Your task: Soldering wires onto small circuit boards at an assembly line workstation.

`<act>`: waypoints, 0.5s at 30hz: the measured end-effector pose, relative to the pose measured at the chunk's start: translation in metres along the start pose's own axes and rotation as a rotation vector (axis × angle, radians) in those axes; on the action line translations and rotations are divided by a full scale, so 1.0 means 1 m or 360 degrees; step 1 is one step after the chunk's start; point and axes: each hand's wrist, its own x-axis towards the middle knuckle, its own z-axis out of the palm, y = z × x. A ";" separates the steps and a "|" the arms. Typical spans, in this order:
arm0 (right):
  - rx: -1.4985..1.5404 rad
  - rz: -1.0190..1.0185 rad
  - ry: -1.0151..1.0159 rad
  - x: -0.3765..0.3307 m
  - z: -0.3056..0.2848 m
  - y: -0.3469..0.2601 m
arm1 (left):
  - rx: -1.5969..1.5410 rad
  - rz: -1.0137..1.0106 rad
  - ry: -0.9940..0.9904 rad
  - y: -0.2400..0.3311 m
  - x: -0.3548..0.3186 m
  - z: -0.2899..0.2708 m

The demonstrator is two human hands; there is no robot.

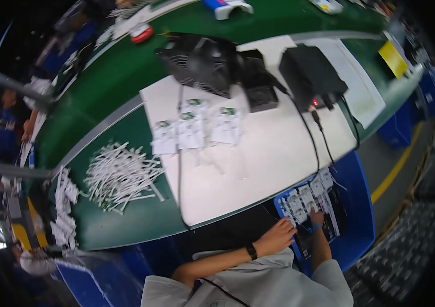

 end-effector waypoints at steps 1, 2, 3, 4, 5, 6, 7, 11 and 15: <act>0.0019 0.0022 -0.0034 -0.002 0.004 -0.008 | 0.0020 -0.0027 0.0034 0.000 -0.004 0.004; 0.0001 0.0074 0.0066 0.003 0.005 0.002 | 0.0037 0.0011 0.0032 0.002 -0.004 0.007; -0.0012 0.0123 0.0163 0.009 0.007 0.001 | -0.0089 0.0012 0.0047 0.004 -0.005 0.006; -0.0021 0.0159 -0.0091 0.012 -0.002 -0.002 | -0.0216 0.0006 0.0051 0.006 -0.007 0.004; -0.0050 0.0103 -0.0086 0.011 -0.002 -0.011 | -0.0323 0.0017 0.0057 0.007 -0.011 0.000; -0.0086 0.0074 -0.0031 0.026 -0.011 0.003 | -0.0330 0.0046 0.0101 0.012 -0.011 -0.008; -0.0184 0.0125 -0.0181 0.014 -0.011 -0.023 | -0.0407 -0.0002 0.0054 0.012 -0.016 -0.017; -0.0583 -0.0163 -0.0023 -0.019 -0.029 -0.068 | -0.0600 -0.0011 0.0063 0.033 -0.031 -0.069; -0.0801 -0.0496 -0.0115 0.003 -0.069 -0.042 | -0.0750 0.0047 -0.0017 0.065 -0.064 -0.175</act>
